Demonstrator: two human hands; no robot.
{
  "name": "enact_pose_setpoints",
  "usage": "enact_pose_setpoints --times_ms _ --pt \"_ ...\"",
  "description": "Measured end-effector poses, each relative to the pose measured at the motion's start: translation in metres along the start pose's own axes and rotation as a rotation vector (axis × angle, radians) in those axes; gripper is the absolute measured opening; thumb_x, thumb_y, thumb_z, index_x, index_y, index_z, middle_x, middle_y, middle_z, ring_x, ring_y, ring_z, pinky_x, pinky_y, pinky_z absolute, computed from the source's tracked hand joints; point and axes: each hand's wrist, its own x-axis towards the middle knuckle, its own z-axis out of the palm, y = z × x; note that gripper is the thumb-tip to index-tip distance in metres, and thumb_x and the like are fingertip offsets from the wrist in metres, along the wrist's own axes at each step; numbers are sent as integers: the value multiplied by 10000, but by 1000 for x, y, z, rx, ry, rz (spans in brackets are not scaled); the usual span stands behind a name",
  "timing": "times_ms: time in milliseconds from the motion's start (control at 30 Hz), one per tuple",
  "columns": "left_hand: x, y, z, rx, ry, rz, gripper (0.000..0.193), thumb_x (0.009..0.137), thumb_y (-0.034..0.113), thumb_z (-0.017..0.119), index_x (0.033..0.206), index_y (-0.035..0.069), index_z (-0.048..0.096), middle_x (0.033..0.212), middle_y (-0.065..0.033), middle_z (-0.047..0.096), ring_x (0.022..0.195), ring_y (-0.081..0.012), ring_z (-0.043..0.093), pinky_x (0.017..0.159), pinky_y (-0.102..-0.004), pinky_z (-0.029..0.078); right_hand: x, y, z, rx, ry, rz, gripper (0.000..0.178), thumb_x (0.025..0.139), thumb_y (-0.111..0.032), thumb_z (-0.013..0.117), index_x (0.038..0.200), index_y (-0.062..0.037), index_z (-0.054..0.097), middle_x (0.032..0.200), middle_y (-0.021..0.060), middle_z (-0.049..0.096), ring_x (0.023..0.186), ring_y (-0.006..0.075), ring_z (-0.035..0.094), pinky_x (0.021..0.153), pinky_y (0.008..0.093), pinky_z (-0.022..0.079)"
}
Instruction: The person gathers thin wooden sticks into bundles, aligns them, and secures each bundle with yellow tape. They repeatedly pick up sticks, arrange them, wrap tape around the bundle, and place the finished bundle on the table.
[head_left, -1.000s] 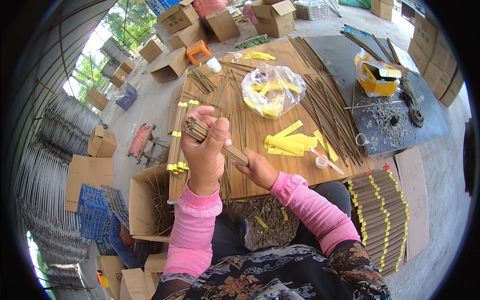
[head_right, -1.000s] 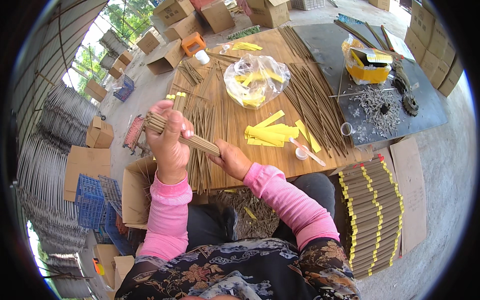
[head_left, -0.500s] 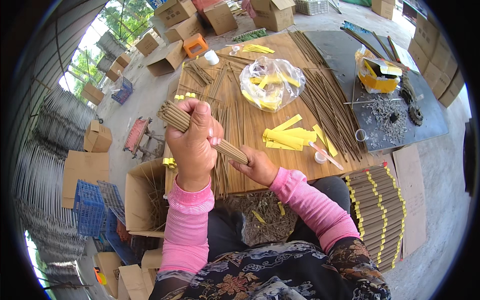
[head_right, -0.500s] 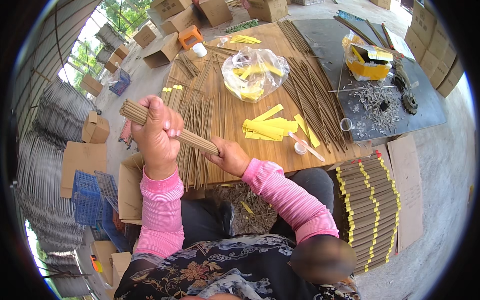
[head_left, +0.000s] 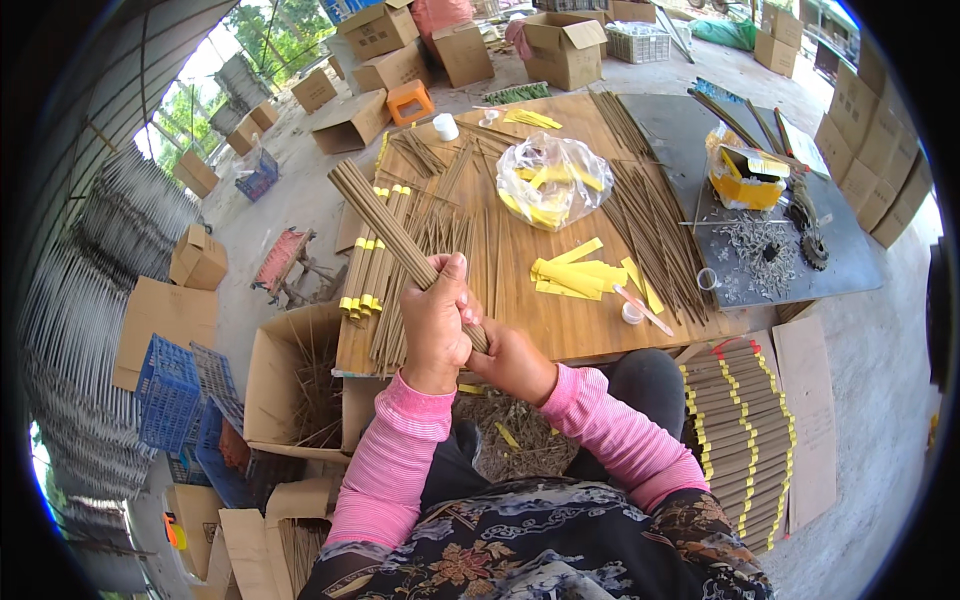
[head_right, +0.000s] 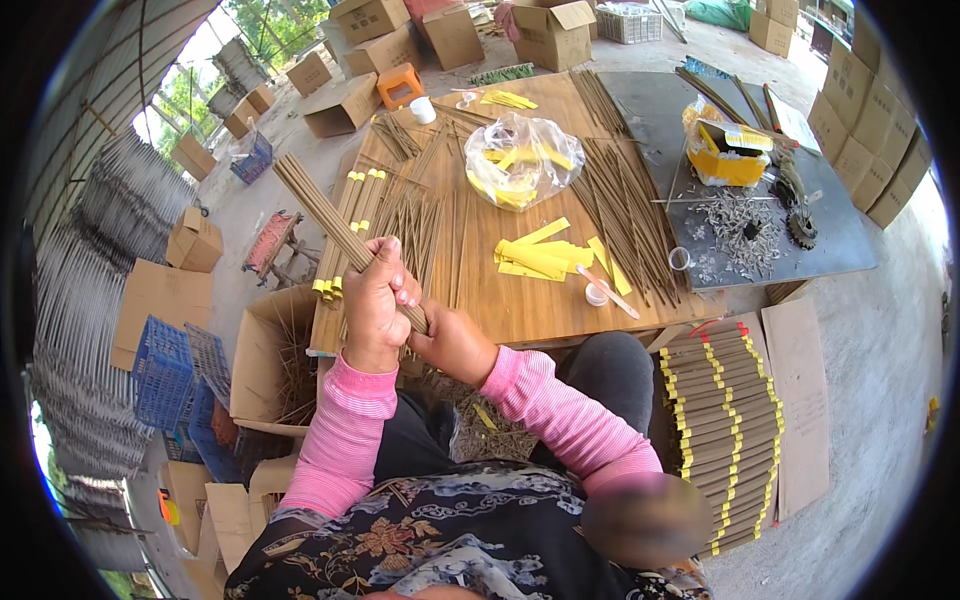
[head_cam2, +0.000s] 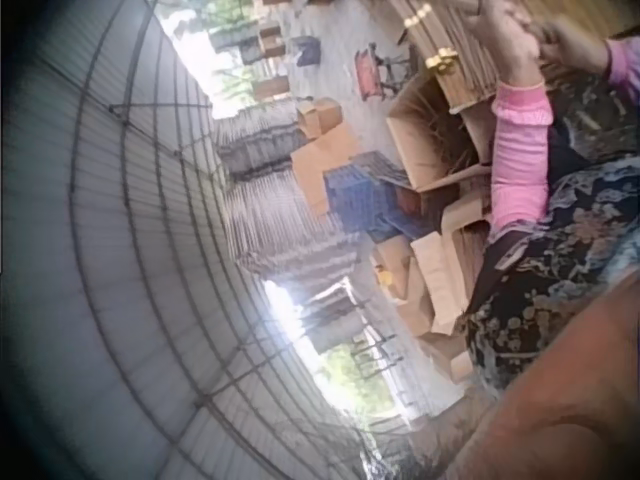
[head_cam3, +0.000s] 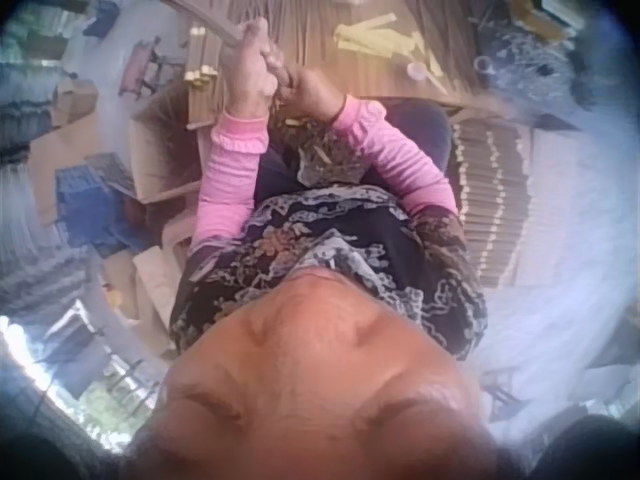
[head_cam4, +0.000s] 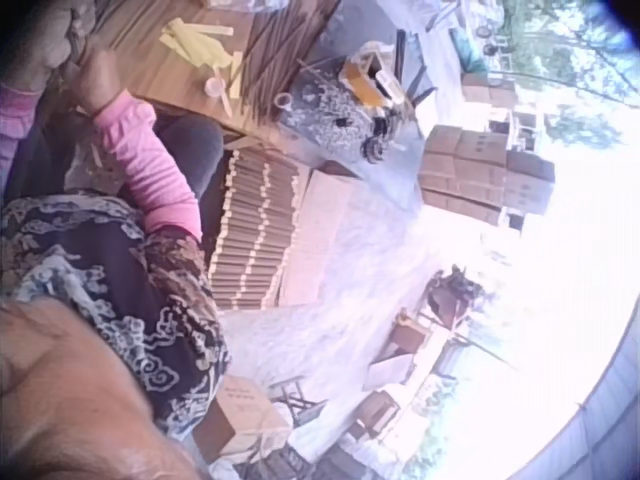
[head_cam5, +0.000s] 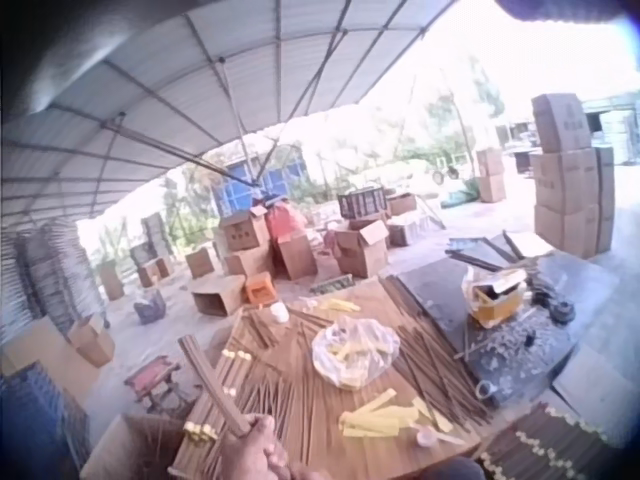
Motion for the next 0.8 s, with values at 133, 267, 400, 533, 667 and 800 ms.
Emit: enact_pose_setpoints --times_ms 133,267,400,533,667,800 --pt "-5 32 3 -37 -74 83 193 824 186 624 832 66 473 529 31 391 395 -66 367 372 -213 333 -13 -13 1 106 -69 91 228 797 -205 602 848 6 530 634 176 538 555 276 545 537 348 443" --pt "-24 25 0 0 -9 70 201 818 185 633 828 61 476 538 27 406 412 -63 381 384 -209 342 -25 -22 10 -39 19 42 211 770 -177 611 829 2 516 641 179 543 585 296 574 549 362 449" --pt "-45 20 -3 -1 -48 53 175 822 148 619 838 36 486 531 15 409 384 -66 367 358 -208 329 -38 -20 20 9 32 20 190 754 -133 617 844 2 517 655 174 556 619 270 602 574 349 460" --pt "-52 43 -5 38 -98 100 136 828 106 594 848 19 492 517 12 397 365 -68 358 347 -213 319 -47 -31 20 30 -148 83 234 764 -167 647 878 1 531 688 160 578 620 204 576 596 313 460" --pt "-59 81 -11 129 -181 153 116 833 89 581 841 3 503 524 17 410 375 -53 361 352 -205 318 -59 -12 -9 -172 -383 11 298 751 -157 661 968 11 545 763 134 606 703 173 593 661 287 476" --pt "-82 78 -18 363 -340 -104 113 840 92 575 848 -5 518 558 23 433 393 -38 367 366 -196 326 -41 -48 -33 352 -127 63 412 812 -109 621 1162 23 446 998 83 555 932 153 549 813 274 456"
